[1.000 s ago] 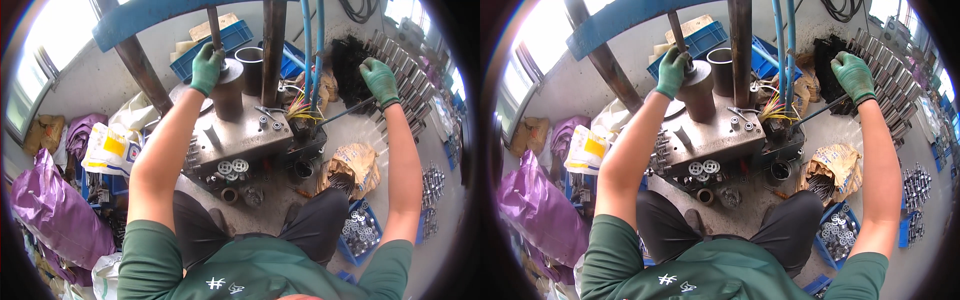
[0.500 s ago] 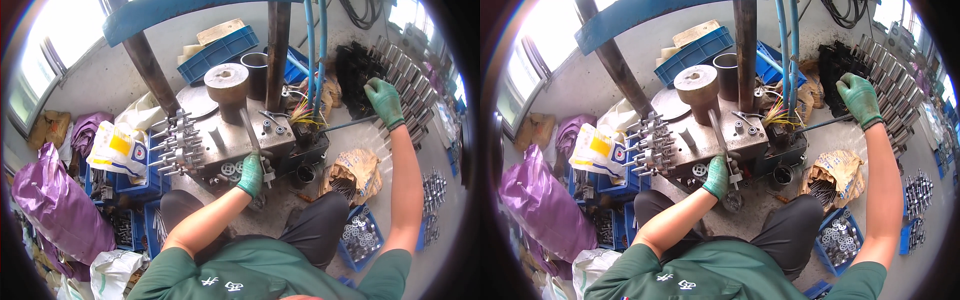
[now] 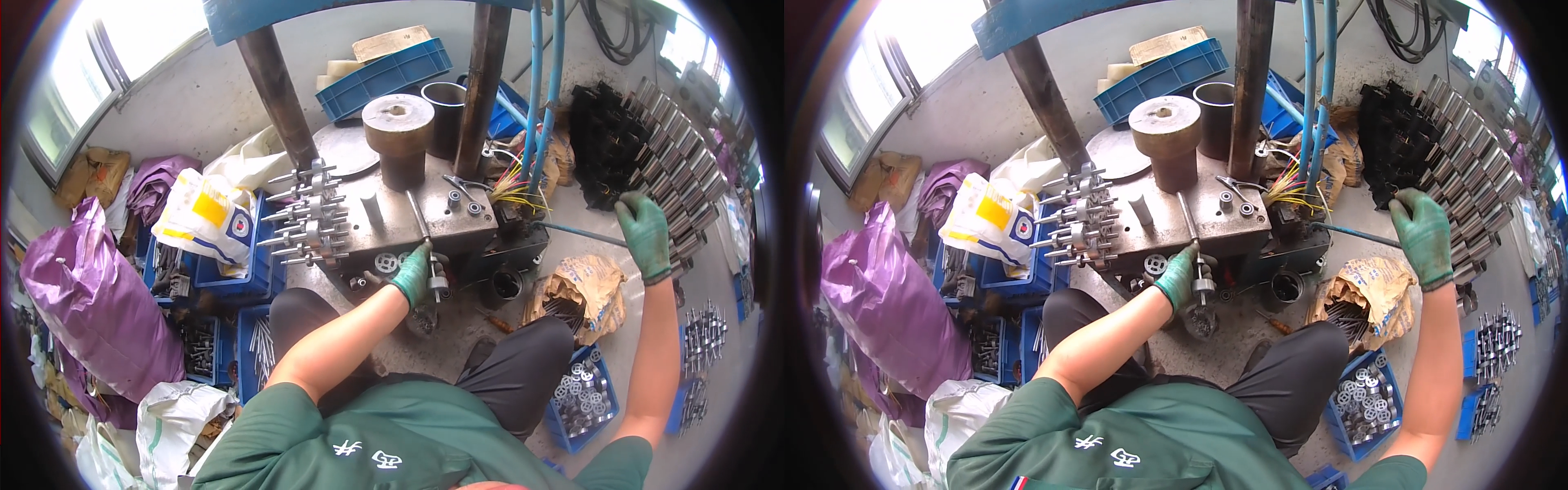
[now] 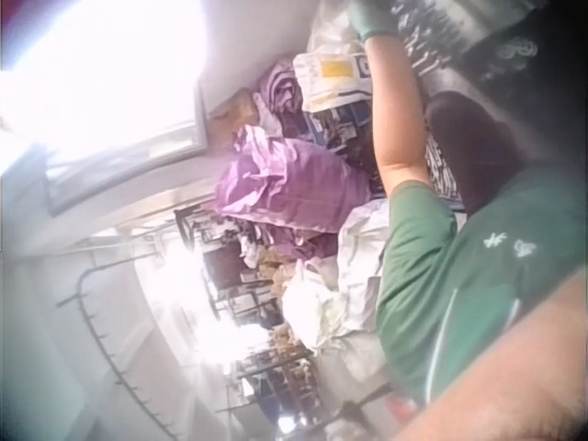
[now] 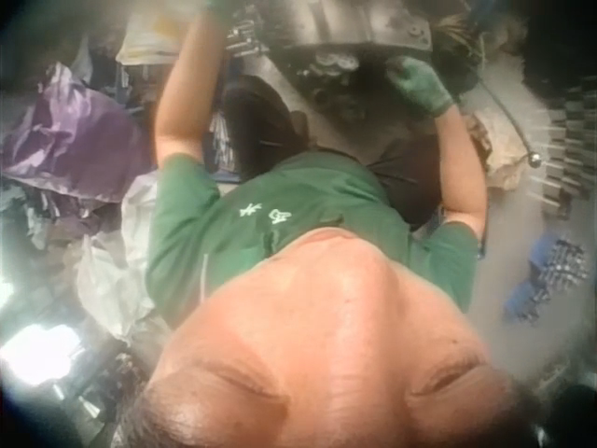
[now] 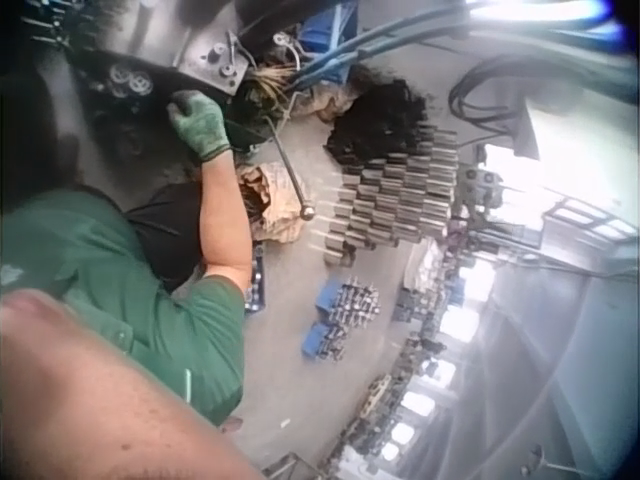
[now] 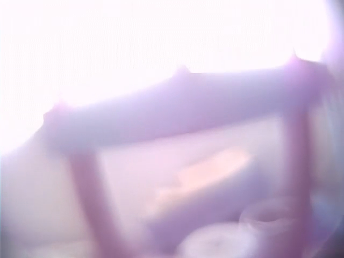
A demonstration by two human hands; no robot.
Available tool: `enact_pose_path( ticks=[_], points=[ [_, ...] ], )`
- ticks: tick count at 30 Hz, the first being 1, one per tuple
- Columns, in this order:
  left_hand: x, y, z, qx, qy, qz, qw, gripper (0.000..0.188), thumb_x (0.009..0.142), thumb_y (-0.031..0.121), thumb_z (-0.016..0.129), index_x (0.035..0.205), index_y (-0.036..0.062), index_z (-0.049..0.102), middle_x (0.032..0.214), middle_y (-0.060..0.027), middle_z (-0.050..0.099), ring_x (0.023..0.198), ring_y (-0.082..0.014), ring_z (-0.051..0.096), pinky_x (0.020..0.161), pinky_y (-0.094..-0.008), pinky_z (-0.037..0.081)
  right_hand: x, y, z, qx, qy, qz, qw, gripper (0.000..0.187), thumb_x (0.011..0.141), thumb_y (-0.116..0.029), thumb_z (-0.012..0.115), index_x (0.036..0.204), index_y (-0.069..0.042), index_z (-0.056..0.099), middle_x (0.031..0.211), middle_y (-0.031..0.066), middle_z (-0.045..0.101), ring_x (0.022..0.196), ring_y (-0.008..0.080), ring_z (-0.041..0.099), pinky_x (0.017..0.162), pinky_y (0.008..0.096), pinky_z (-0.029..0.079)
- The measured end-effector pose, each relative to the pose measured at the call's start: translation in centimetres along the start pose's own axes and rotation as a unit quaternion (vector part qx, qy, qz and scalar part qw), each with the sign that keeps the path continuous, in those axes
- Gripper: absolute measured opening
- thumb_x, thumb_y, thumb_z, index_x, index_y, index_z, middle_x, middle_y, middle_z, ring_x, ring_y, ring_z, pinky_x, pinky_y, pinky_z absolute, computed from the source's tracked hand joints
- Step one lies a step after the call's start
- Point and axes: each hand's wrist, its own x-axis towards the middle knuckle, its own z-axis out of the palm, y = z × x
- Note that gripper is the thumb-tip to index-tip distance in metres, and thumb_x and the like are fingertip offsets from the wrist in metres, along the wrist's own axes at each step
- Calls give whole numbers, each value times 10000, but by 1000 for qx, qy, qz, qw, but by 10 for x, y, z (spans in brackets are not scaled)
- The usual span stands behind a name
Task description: The person assembles metal components by placing round metal pieces onto a vertical rod and using a handheld metal tool to fit smaller pins or parts into the assembly.
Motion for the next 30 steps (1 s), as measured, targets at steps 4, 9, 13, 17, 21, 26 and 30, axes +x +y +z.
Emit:
enact_pose_path(
  ticks=[4,9,13,17,21,26,30],
  points=[
    [-25,-27,-27,241,-41,159,957,389,1097,396,538,1045,52,714,788,-25,636,660,-166,583,639,-343,522,-32,19,12,-63,75,-100,990,228,962,-153,740,1115,15,721,1028,174,746,902,289,737,816,363,584],
    [-111,43,-26,609,-26,618,496,256,1063,241,631,1159,15,704,880,-71,659,819,-153,630,741,-310,522,-60,-91,20,15,103,-237,966,265,870,-91,774,1116,-24,704,1054,173,715,944,363,702,826,445,567],
    [-152,128,-17,375,-4,526,763,222,1049,239,666,1152,45,702,871,-52,680,724,-153,629,683,-305,539,-53,-137,73,171,-13,-244,954,274,847,-121,783,1098,-38,713,1062,160,723,960,361,700,856,438,566],
    [-131,227,-66,135,83,449,880,188,1072,205,612,1167,47,649,980,-76,687,895,-175,653,810,-305,542,-46,-126,177,261,-152,-236,923,224,910,-191,726,1063,-28,749,1031,191,741,953,365,719,869,425,577],
    [-87,297,-120,-76,80,350,930,184,1087,141,538,1152,38,675,1069,-80,712,1001,-177,671,935,-266,574,-59,-120,197,287,-349,-179,874,282,917,-199,715,1132,-20,752,1083,197,748,1032,373,720,910,429,580],
    [-49,289,-93,-214,42,263,940,264,1094,34,510,1272,86,698,1104,-42,732,1028,-140,650,846,-209,502,-67,-92,207,267,-426,-145,852,343,912,-168,706,1204,9,735,1159,204,748,1097,351,719,982,410,566],
    [-45,368,-306,445,52,454,770,234,1091,140,537,1277,49,646,1215,-107,711,1143,-229,642,1035,-344,516,-60,-135,222,321,-453,-203,807,349,906,-134,707,1222,11,731,1190,200,742,1131,335,710,1002,398,559]
  ],
)
